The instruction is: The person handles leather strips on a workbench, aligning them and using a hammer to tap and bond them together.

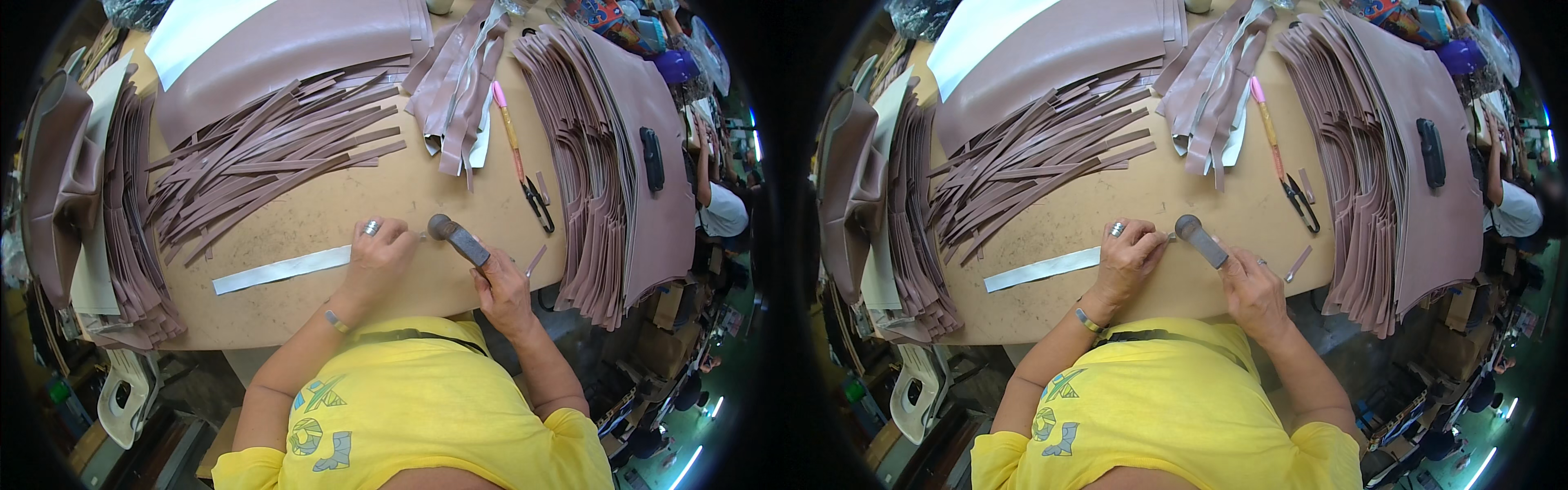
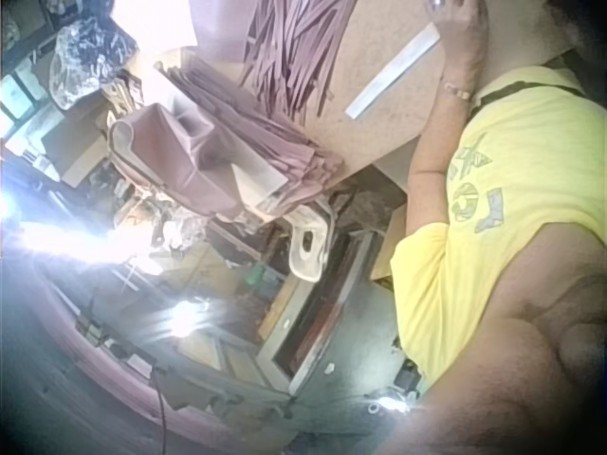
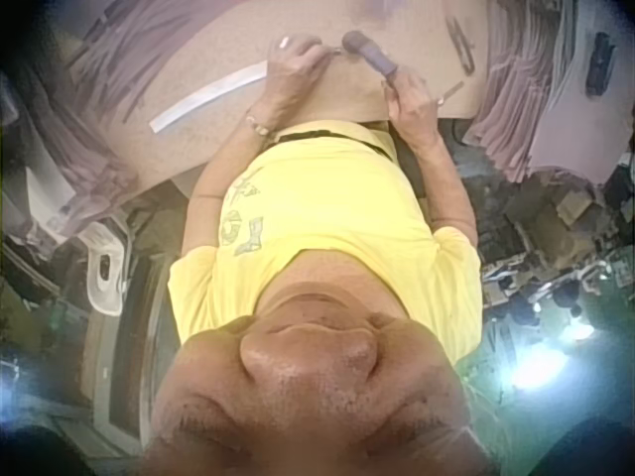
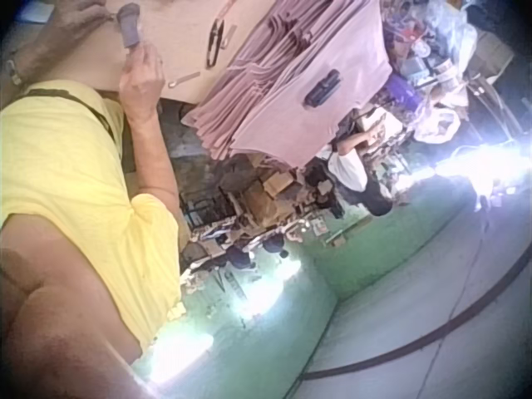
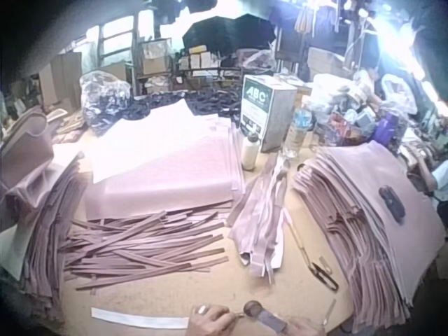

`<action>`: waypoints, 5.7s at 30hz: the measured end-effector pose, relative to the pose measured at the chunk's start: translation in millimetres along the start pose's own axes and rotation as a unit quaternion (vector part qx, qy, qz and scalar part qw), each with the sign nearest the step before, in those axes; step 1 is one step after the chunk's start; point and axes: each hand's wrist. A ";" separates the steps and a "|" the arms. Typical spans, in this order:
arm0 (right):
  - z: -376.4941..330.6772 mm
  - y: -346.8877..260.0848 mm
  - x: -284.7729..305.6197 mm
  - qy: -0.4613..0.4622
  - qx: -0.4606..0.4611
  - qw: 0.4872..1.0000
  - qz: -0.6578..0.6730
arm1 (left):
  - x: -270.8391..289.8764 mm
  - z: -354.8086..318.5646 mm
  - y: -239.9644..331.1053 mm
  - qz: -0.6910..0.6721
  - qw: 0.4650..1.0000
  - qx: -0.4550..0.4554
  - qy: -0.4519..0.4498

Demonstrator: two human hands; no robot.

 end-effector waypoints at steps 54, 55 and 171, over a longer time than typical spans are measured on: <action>2.7 -9.0 0.6 0.001 0.040 0.998 -0.043 | 12.1 -2.3 -7.0 -0.001 0.999 -0.037 -0.019; 3.5 -4.9 -3.3 -0.002 0.047 0.997 -0.056 | 11.7 -2.5 -7.0 -0.002 0.999 -0.033 -0.023; 40.2 -39.6 -23.9 -0.087 0.207 0.972 -0.068 | 72.1 -37.7 -55.2 -0.048 0.994 -0.079 -0.063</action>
Point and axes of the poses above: each hand's wrist, its own z-axis towards the middle knuckle, its own x-axis out of the back of the hand, y = z × x, and after that the axes turned 12 degrees about -x, right-handed
